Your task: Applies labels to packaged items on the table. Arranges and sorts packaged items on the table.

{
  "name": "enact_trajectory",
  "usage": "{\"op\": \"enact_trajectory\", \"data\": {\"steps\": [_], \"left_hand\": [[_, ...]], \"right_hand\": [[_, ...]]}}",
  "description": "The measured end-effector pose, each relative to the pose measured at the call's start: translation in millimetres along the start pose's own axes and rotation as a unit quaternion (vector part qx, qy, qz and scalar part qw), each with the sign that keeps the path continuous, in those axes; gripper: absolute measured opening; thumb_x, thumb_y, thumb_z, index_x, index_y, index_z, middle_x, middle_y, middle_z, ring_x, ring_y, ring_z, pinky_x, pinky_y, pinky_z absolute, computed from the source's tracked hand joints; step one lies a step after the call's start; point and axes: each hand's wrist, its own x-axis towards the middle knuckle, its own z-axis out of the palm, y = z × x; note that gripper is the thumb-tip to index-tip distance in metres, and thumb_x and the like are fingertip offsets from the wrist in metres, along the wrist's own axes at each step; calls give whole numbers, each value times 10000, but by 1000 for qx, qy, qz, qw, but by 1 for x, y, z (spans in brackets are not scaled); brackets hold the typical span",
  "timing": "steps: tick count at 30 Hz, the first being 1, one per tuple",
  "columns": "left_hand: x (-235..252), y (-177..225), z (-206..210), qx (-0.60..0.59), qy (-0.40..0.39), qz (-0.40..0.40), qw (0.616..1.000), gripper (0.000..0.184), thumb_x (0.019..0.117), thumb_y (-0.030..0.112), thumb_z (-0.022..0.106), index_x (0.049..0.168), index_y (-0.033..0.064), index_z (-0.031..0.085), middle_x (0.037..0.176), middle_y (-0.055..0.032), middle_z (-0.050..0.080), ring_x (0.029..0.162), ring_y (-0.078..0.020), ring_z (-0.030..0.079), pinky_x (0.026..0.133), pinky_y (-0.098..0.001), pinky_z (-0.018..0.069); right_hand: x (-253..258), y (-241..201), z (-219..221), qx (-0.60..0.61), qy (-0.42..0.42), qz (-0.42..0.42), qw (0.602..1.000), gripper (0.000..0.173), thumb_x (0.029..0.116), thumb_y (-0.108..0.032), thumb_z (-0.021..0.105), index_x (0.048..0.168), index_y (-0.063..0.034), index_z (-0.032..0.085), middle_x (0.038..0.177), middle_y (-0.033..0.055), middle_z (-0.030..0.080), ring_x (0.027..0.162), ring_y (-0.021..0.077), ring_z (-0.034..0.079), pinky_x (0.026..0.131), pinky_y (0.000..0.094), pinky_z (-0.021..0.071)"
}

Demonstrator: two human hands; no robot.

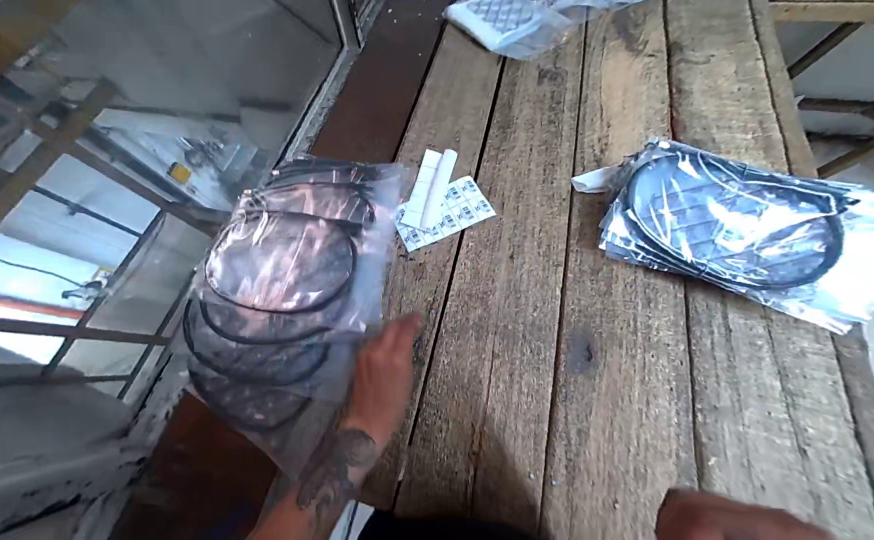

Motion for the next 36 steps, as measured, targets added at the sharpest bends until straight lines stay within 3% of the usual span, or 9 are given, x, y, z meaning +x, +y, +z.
{"op": "enact_trajectory", "data": {"steps": [2, 5, 10, 16, 22, 26, 31, 34, 36], "left_hand": [[-18, 7, 5, 4, 38, 21, 999, 409, 980, 104, 624, 1387, 72, 633, 1401, -128, 640, 1324, -343, 589, 1122, -627, 409], [9, -34, -2, 34, -11, -94, 995, 843, 968, 408, 678, 1591, -9, 293, 1652, -262, 253, 1536, -459, 214, 1197, -731, 114], [20, -51, 3, 22, 32, -110, 993, 399, 1000, -63, 463, 1345, 13, 650, 1437, -178, 600, 1372, -368, 539, 1157, -534, 410], [-106, 31, 28, -187, -74, 85, 976, 296, 954, -38, 542, 1094, 67, 780, 1235, -96, 736, 1225, -277, 670, 1077, -452, 520], [-119, 54, 18, -412, -237, -54, 878, 350, 983, 413, 658, 1089, 100, 773, 1130, -28, 751, 1145, -142, 678, 1035, -381, 539], [-122, 90, 19, -207, -328, -31, 921, 631, 867, 460, 777, 1336, 67, 624, 1322, -198, 616, 1280, -414, 545, 1074, -655, 382], [-147, 81, 32, -186, -127, -89, 970, 153, 926, 226, 726, 972, 90, 779, 989, -109, 728, 991, -318, 692, 926, -585, 517], [-157, 80, 26, -269, -52, -215, 937, 153, 833, 276, 821, 896, 137, 805, 877, -26, 713, 911, -236, 659, 893, -553, 478], [-158, 84, 20, -332, -68, -274, 900, 151, 805, 289, 849, 883, 165, 811, 867, 28, 715, 919, -164, 646, 875, -449, 493]], "right_hand": [[-4, -10, -11, -9, 57, 2, 998, 61, 984, -219, 690, 1026, -194, 726, 1025, -115, 712, 950, 9, 668, 866, 261, 574], [-17, -12, -11, -15, 129, 24, 991, 92, 990, -166, 672, 1049, -218, 719, 1006, -144, 721, 870, 16, 687, 800, 262, 599], [-25, 1, 8, -29, 163, 37, 986, 68, 983, -114, 665, 1039, -148, 685, 941, -104, 735, 801, 50, 703, 754, 300, 615], [-28, 12, 7, -84, 204, 13, 975, 86, 990, -234, 670, 1031, -161, 691, 908, -96, 734, 775, 49, 702, 729, 270, 616], [-37, 23, -14, -149, 316, 4, 937, 152, 957, -278, 684, 1039, -151, 701, 814, -52, 725, 633, 77, 685, 584, 249, 609], [-42, 27, -41, -166, 404, 8, 899, 154, 958, -257, 671, 1051, -135, 659, 786, -96, 696, 617, 25, 660, 573, 196, 585], [-23, 68, 2, -161, 240, 108, 951, 191, 944, -194, 672, 1026, -23, 690, 813, 31, 727, 650, 133, 706, 614, 331, 629], [-1, 98, 57, -105, 66, 221, 967, 250, 981, -239, 672, 1078, -10, 702, 933, 75, 736, 723, 164, 731, 703, 376, 646], [15, 113, 89, -32, 111, 265, 957, 241, 983, -220, 673, 1057, 8, 700, 892, 84, 743, 700, 179, 740, 690, 376, 655]]}}
